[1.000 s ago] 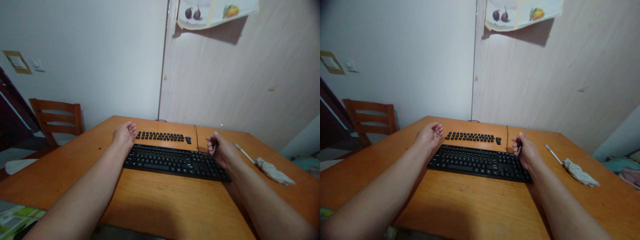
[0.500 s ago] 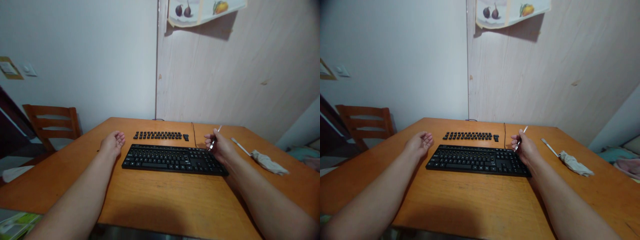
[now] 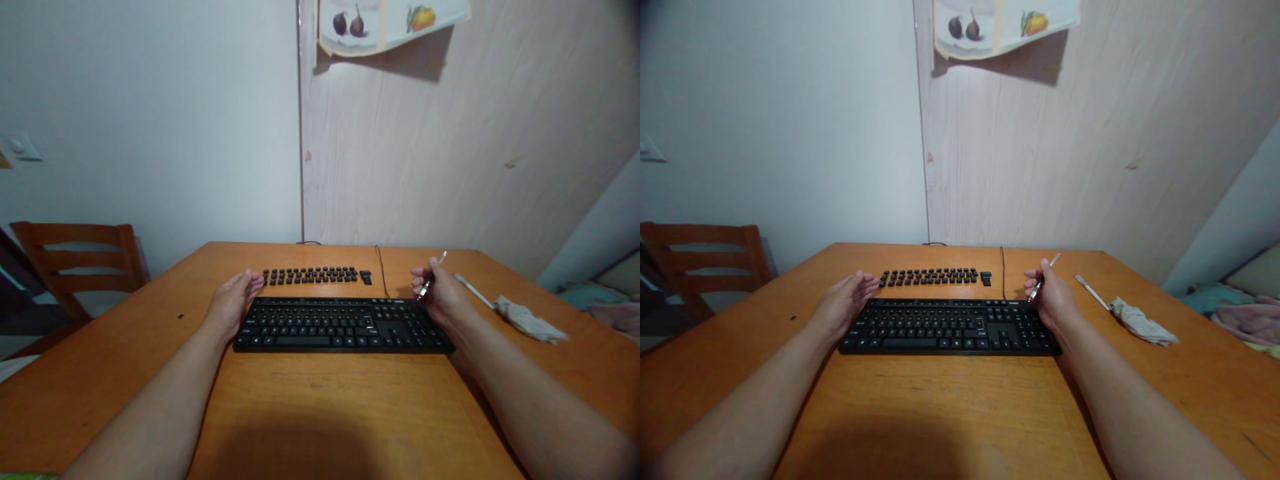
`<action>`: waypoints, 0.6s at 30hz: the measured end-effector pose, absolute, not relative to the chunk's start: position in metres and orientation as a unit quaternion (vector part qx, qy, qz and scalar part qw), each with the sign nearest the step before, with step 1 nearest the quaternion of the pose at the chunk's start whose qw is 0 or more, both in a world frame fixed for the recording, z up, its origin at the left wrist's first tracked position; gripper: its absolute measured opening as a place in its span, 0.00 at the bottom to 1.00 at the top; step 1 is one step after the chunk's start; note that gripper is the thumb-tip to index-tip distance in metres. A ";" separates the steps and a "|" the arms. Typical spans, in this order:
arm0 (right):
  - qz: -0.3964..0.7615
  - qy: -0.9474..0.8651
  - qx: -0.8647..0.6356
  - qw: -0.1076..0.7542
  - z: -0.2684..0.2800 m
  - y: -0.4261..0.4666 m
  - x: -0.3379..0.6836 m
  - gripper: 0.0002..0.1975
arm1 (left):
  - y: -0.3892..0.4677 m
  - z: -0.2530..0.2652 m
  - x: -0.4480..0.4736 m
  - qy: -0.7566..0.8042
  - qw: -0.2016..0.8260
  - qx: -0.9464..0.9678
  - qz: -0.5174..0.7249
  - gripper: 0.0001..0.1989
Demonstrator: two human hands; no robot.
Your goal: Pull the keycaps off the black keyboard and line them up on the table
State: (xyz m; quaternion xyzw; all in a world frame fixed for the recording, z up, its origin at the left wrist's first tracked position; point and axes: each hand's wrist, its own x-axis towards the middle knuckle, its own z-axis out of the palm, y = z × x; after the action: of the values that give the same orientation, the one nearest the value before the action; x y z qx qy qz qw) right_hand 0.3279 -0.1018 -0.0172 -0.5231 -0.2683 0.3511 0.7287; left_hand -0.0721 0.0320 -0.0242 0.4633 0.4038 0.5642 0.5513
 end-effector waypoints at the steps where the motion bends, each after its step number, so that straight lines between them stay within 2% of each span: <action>1: 0.344 -0.261 -0.524 0.734 -0.019 -0.101 0.330 0.21 | 0.032 -0.025 -0.072 0.401 0.553 0.467 0.561 0.15; 11: 0.341 -0.243 -0.522 0.743 -0.033 -0.096 0.345 0.20 | 0.031 -0.030 -0.074 0.404 0.581 0.486 0.512 0.29; 18: 0.337 -0.238 -0.526 0.744 -0.036 -0.096 0.346 0.20 | 0.035 -0.035 -0.074 0.409 0.576 0.483 0.517 0.32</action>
State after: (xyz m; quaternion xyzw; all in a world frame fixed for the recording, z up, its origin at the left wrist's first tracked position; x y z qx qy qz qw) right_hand 0.3455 -0.0961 -0.0362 -0.5262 -0.2375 0.3373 0.7436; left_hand -0.0740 0.0354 -0.0349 0.4834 0.4091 0.5167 0.5761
